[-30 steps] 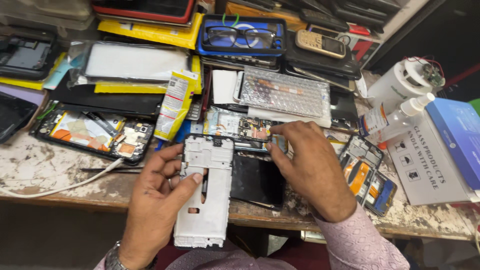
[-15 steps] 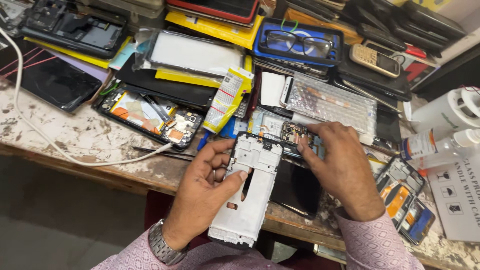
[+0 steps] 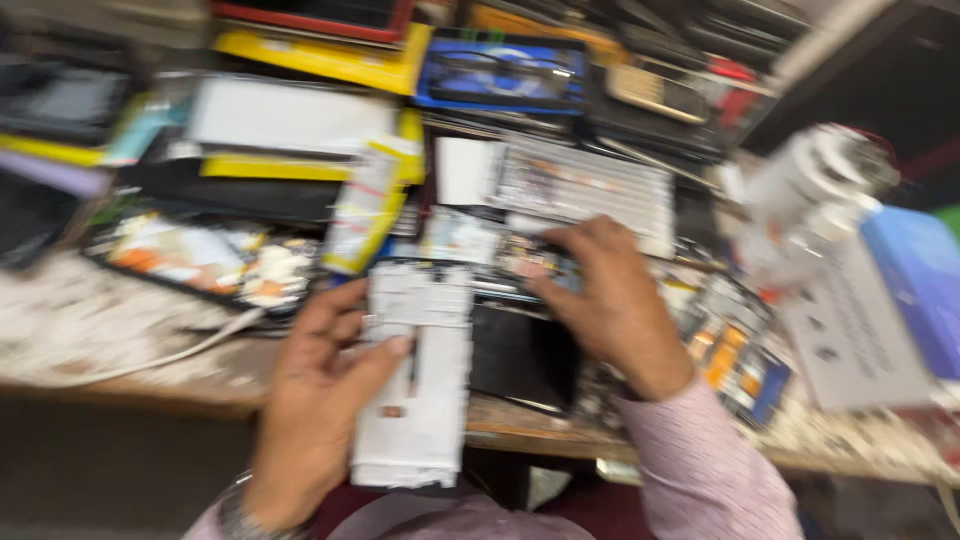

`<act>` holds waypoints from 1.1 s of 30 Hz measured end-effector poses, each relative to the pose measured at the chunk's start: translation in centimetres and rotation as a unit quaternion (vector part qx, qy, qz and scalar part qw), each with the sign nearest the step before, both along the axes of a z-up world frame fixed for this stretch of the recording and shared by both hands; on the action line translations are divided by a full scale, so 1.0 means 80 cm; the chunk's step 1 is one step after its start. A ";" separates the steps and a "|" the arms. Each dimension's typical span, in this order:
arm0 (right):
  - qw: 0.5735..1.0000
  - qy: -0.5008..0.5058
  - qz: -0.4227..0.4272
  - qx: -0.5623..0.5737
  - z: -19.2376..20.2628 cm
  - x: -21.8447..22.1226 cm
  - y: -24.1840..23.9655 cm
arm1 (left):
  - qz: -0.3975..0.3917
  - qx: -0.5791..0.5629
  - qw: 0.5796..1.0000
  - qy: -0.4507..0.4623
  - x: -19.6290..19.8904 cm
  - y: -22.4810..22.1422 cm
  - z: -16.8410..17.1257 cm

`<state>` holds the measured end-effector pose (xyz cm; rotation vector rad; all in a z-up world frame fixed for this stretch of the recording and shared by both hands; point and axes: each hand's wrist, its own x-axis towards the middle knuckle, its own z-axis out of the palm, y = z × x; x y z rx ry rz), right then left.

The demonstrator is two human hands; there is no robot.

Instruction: The person applies adhesive from a tube to the internal edges of a mobile phone chassis and then positions an internal component onto the frame.

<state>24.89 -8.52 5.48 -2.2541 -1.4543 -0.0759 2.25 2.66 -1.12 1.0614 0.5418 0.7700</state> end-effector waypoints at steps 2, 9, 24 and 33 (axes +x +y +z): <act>0.999 -0.004 0.008 0.038 -0.007 0.008 -0.017 | -0.001 0.013 1.000 0.016 0.009 -0.006 -0.006; 0.999 0.030 -0.001 0.038 -0.017 0.003 -0.023 | 0.006 0.004 0.998 0.062 0.011 -0.002 -0.009; 0.949 0.229 -0.036 0.212 -0.010 0.011 -0.031 | -0.022 0.017 0.997 0.075 0.019 -0.004 -0.002; 0.867 0.453 -0.022 0.204 0.019 -0.019 -0.052 | -0.085 0.071 0.993 0.044 0.043 -0.014 0.019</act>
